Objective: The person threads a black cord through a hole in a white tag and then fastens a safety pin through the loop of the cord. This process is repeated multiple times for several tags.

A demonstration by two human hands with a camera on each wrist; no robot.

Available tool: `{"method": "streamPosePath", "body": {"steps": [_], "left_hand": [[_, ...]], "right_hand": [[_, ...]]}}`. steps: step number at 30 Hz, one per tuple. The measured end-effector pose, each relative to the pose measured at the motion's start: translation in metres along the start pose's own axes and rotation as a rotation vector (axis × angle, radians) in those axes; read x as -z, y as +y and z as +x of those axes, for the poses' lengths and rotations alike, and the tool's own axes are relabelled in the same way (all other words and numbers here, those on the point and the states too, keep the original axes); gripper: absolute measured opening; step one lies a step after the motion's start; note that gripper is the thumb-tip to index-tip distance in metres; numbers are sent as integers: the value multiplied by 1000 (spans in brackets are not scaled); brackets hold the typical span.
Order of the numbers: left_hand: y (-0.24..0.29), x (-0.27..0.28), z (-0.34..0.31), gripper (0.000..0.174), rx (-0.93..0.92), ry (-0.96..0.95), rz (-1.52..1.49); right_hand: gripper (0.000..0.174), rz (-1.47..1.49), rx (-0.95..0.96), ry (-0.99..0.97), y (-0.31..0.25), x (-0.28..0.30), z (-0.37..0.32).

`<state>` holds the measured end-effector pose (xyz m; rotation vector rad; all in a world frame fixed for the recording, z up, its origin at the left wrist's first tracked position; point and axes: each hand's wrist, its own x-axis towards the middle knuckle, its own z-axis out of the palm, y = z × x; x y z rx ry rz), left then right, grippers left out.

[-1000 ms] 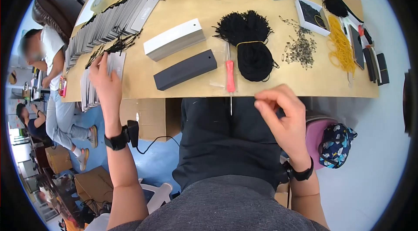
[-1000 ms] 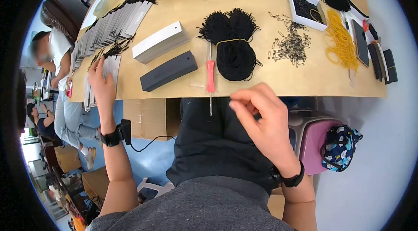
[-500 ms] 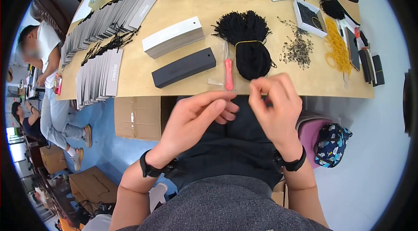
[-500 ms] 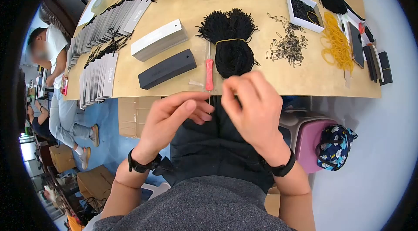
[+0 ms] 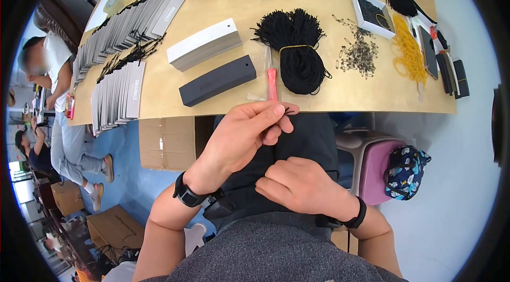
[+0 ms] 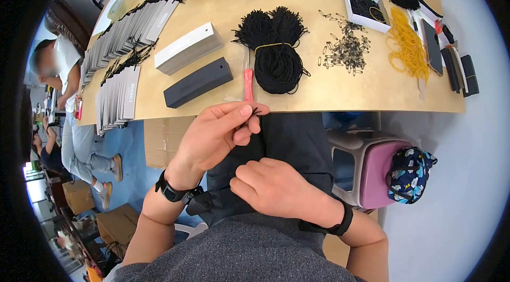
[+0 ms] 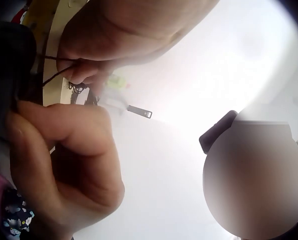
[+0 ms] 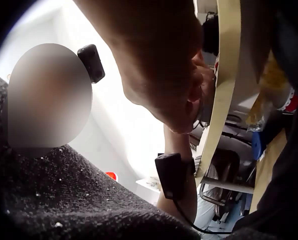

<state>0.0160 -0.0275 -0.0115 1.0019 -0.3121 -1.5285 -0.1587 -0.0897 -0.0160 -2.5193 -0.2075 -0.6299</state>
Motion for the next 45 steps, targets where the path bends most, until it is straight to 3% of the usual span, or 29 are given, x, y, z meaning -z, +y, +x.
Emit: {"method": "streamPosePath", "body": {"steps": [2,6,8,16,22,25,27,28,30,33,36,38,45], "left_hand": [[0,-1,-3,29,0,31,20],[-3,-1,-11,28,-28,35,30],[-4,-4,-14,27,-40,46,64],[-12,1,-16,24,-32,22,97],[-8,-3,-20,20,3,103,324],[-7,-4,-21,20,-5,118,451],[-1,-7,-26,15,-40,138,598],[-4,-6,-27,15,-40,129,598],[-11,-6,-28,11,-180,76,597],[-13,-11,-30,10,-220,96,573],[-14,-8,-28,10,-272,119,540],[-12,-6,-26,9,-294,118,540],[-9,-2,-24,9,-274,149,409]], "right_hand": [[18,81,-89,33,5,3,0],[24,-14,-302,369,20,20,3],[26,-4,-419,392,24,26,5],[27,-17,-299,270,40,29,7],[20,-44,-258,228,39,26,6],[17,29,-337,222,32,24,7],[15,298,-539,221,26,28,10],[15,291,-544,223,28,29,8],[16,612,-661,189,31,31,3],[12,665,-733,221,36,37,2],[7,-79,-749,373,65,59,2],[7,-293,-802,400,88,68,0],[7,-453,-713,306,122,71,-8]]}}
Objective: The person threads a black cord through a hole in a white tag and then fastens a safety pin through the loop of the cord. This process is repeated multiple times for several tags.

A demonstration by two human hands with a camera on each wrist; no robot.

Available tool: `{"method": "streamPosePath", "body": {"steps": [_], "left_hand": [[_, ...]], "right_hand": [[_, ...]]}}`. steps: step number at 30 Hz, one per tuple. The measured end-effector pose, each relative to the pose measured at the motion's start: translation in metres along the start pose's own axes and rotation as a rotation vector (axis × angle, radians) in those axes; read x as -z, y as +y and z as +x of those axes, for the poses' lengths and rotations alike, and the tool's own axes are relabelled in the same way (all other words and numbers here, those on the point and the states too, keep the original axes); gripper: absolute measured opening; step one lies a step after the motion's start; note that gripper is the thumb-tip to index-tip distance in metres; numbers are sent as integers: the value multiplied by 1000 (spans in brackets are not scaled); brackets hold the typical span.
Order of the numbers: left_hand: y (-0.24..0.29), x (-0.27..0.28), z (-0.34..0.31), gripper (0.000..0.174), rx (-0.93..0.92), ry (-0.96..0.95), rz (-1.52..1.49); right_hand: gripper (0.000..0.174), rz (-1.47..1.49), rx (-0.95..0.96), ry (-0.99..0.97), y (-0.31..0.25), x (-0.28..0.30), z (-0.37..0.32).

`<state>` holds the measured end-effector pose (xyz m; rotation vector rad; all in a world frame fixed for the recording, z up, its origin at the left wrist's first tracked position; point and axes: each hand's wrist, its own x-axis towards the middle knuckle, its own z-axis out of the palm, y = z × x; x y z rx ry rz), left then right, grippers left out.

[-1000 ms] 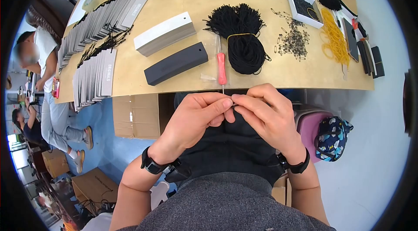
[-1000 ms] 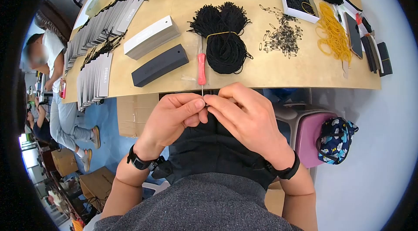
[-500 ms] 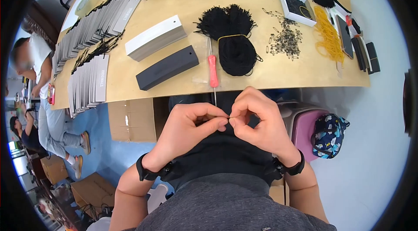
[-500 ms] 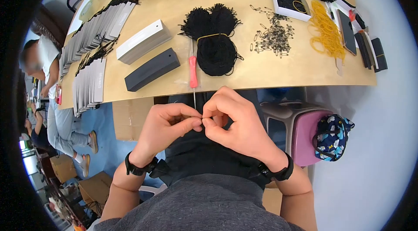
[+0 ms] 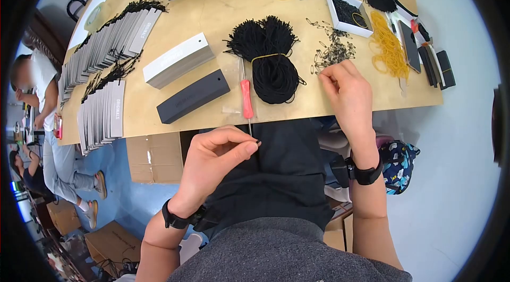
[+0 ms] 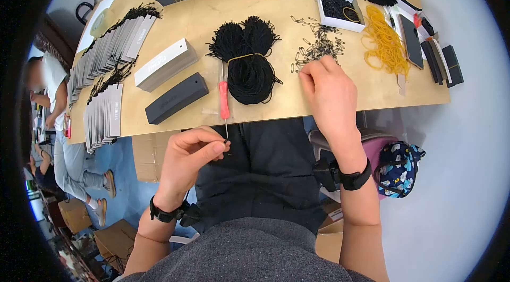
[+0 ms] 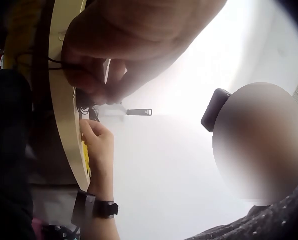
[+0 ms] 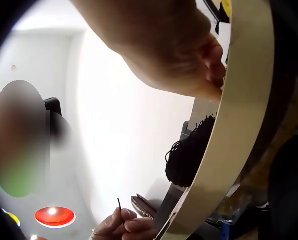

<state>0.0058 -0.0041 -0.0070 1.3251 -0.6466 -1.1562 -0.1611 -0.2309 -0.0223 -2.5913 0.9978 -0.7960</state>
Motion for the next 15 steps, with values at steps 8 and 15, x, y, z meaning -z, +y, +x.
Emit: {"method": "streamPosePath", "body": {"steps": [8,15], "left_hand": [[-2,0,0,10,29,45,-86],[-3,-3,2,9,37,55,-59]], "right_hand": [[8,135,-179,-29,-16,11,-11],[9,-36,21,0,-5,1,-11]]}}
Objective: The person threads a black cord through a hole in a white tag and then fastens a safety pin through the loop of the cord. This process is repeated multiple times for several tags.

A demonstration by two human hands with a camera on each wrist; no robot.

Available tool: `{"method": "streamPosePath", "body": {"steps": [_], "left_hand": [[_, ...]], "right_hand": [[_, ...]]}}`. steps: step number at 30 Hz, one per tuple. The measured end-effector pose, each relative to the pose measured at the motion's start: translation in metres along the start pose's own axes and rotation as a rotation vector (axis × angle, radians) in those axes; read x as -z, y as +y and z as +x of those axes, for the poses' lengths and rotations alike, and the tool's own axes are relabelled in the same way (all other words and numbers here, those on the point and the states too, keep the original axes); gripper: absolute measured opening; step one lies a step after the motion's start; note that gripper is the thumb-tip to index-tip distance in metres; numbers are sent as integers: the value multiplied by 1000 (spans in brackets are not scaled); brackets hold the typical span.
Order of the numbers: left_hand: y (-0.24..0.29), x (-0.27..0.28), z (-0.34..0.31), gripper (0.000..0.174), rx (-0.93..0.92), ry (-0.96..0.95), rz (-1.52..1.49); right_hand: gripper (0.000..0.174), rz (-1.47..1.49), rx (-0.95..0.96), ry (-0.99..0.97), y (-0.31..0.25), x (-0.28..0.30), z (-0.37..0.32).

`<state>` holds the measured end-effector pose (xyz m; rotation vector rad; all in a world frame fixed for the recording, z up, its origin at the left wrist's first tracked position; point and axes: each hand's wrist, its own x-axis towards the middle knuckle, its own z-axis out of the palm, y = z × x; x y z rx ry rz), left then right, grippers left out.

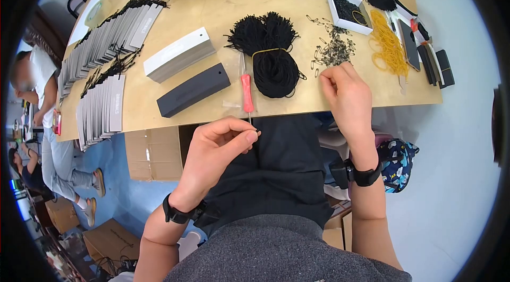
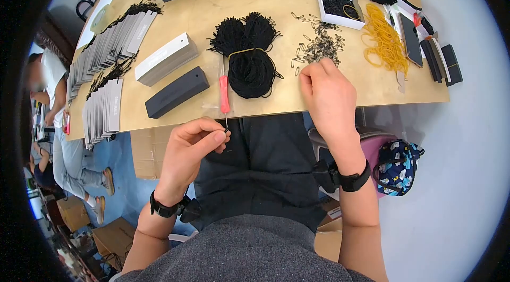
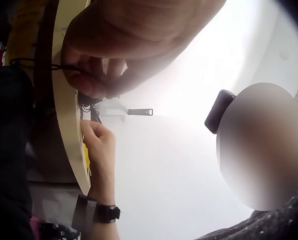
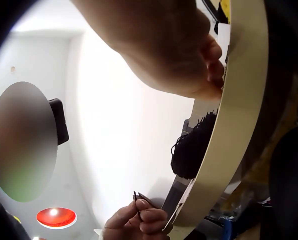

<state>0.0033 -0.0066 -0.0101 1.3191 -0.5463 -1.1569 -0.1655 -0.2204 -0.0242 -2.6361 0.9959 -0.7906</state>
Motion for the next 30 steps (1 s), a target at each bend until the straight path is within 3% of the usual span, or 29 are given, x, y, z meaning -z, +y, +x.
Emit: {"method": "streamPosePath", "body": {"steps": [3,5,9,11,18,21,22,24,30], "left_hand": [[-3,1,0,9,-13,-5,-4],[-2,2,-1,9,-24,8,-19],[-3,2,-2,9,-10,12,7],[-4,2,-1,8,-12,2,5],[-2,1,1,8,-44,16,-11],[-3,1,1,9,-24,19,-27],[-3,1,2,9,-12,7,-29],[-4,1,4,9,1,-5,-44],[-5,2,3,12,30,-49,-91]], "right_hand": [[10,-109,16,3,0,-2,2],[9,11,-74,17,-4,-1,1],[6,46,-75,20,-12,-2,-1],[6,-59,50,55,-6,-7,2],[9,-56,1,90,-7,-8,2],[18,783,-493,-324,-40,23,-13],[17,987,-526,-450,-49,28,-18],[19,1156,-541,-652,-64,31,-24],[27,1432,-613,-845,-67,10,-31]]}}
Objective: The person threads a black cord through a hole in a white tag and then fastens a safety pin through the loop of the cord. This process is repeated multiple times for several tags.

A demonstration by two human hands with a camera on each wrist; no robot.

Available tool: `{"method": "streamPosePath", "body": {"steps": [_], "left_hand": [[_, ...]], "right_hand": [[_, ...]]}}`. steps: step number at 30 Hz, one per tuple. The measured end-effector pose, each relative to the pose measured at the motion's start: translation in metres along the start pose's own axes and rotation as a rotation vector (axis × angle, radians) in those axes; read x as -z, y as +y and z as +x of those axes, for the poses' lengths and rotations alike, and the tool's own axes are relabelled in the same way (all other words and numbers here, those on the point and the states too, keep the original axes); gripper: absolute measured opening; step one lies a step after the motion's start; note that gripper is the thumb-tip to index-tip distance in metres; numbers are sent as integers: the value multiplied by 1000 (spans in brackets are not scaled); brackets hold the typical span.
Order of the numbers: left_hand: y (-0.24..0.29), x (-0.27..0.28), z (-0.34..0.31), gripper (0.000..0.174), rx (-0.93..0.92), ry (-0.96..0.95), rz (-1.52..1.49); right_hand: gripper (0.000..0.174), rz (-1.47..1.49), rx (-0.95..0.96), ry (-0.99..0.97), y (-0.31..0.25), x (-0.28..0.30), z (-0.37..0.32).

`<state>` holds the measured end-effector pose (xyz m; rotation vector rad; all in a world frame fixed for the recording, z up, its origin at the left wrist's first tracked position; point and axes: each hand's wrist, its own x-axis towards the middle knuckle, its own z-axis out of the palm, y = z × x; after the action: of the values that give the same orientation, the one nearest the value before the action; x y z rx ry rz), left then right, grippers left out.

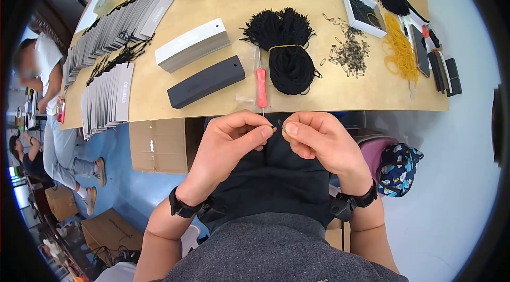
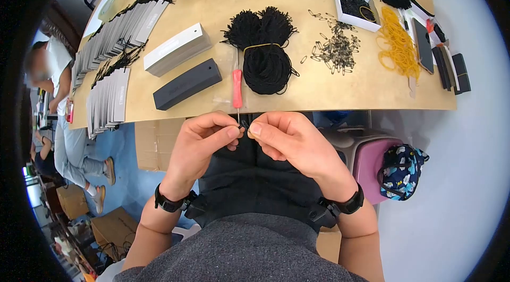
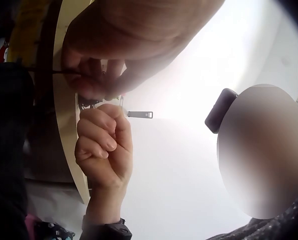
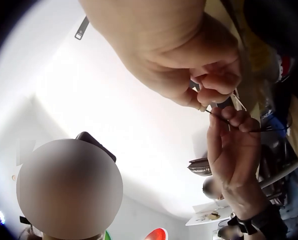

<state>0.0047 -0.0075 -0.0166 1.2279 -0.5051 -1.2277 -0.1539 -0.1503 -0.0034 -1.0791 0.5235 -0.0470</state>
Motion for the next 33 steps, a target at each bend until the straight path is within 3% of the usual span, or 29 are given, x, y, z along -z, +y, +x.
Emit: {"method": "streamPosePath", "body": {"steps": [10,12,13,15,16,18,22,26,28,31,32,33], "left_hand": [[-1,4,-4,14,3,-36,43],[0,5,-4,15,11,-37,39],[0,5,-5,16,19,-39,33],[-1,5,-5,16,14,-41,35],[-1,5,-5,17,9,-45,37],[0,4,-6,17,22,-51,52],[-2,6,-7,17,70,-37,14],[-4,12,-14,17,106,-29,-66],[-5,15,-17,17,190,-139,-425],[-5,5,-19,15,198,-143,-627],[-6,2,-18,15,198,-141,-629],[-8,0,-16,14,33,-45,-310]], "right_hand": [[23,-60,-77,-7,4,-4,1],[13,-491,276,239,6,-10,-4],[13,-492,276,238,2,-13,-5],[15,-852,602,328,-7,-17,-8],[15,-852,601,329,-5,-14,-6],[20,-1062,847,252,-2,-7,-1],[22,-1131,897,229,-4,-7,2],[23,-1188,987,366,-5,-7,4],[22,-1244,1023,403,0,-7,8],[22,-1291,1035,314,8,-19,9],[22,-1291,1034,312,11,-22,8],[21,-1245,972,323,12,-24,6]]}}
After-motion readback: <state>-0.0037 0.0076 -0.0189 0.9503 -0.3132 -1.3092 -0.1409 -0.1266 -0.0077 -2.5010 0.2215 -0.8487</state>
